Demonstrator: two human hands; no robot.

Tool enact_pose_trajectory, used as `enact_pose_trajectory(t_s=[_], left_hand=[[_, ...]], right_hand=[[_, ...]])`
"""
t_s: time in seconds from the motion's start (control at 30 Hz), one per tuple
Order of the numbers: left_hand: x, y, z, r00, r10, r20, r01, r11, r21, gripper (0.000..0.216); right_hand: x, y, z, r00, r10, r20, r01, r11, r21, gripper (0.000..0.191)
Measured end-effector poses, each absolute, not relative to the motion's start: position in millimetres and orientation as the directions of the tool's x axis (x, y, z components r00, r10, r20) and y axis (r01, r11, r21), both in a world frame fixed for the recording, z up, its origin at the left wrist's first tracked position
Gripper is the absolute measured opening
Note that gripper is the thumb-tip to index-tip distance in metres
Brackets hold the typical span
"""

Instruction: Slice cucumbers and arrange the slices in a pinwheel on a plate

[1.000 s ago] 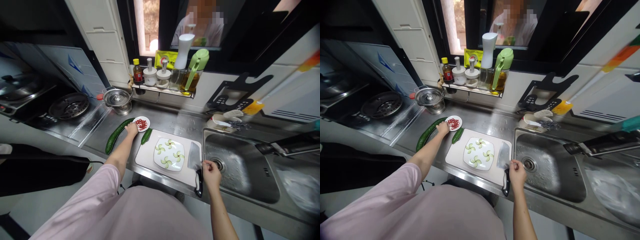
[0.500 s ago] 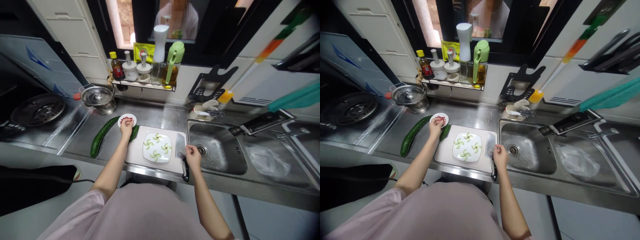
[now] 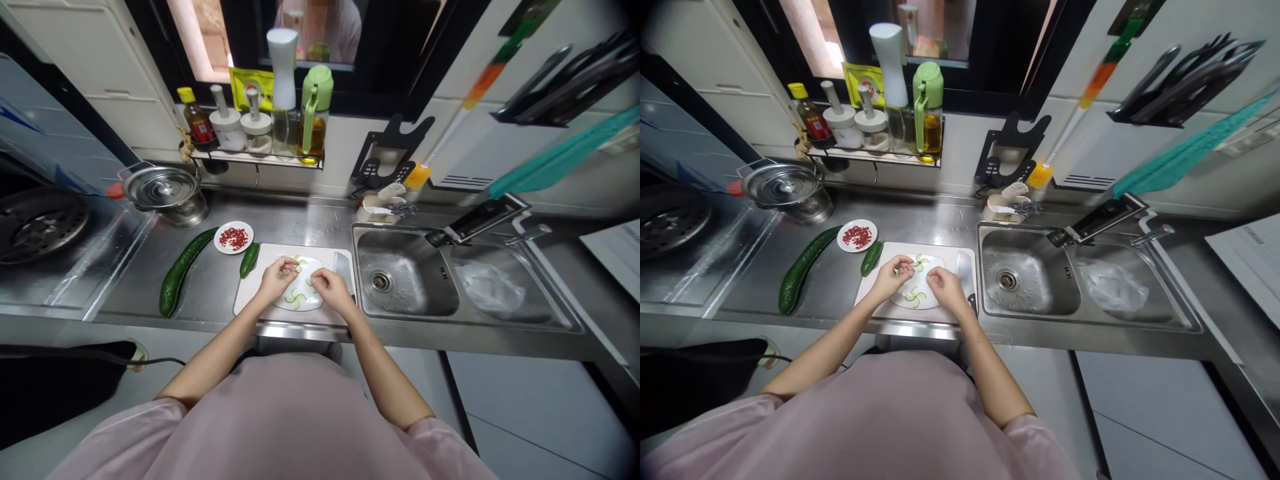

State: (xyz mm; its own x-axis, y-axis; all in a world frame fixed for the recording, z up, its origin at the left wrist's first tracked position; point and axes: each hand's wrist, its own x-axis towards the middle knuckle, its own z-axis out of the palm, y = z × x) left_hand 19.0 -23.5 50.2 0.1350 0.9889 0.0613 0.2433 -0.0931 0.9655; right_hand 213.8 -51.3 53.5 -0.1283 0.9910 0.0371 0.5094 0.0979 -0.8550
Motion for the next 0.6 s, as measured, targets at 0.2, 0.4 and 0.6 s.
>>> enact_pose_trajectory(t_s=[0.2, 0.4, 0.6], left_hand=[[19.9, -39.4, 39.0, 0.211, 0.977, 0.018, 0.236, -0.069, 0.969, 0.027], [13.4, -46.8, 39.1, 0.207, 0.978, -0.001, 0.293, -0.061, 0.954, 0.026], [11.0, -46.2, 42.2, 0.196, 0.981, 0.011, 0.317, -0.074, 0.945, 0.025]], right_hand=[[189.2, -55.6, 51.8, -0.259, 0.965, 0.045, 0.58, 0.193, -0.791, 0.013], [189.2, -58.5, 53.4, -0.263, 0.964, 0.025, 0.598, 0.183, -0.78, 0.012], [186.5, -54.9, 54.4, -0.263, 0.964, 0.036, 0.582, 0.188, -0.791, 0.014]])
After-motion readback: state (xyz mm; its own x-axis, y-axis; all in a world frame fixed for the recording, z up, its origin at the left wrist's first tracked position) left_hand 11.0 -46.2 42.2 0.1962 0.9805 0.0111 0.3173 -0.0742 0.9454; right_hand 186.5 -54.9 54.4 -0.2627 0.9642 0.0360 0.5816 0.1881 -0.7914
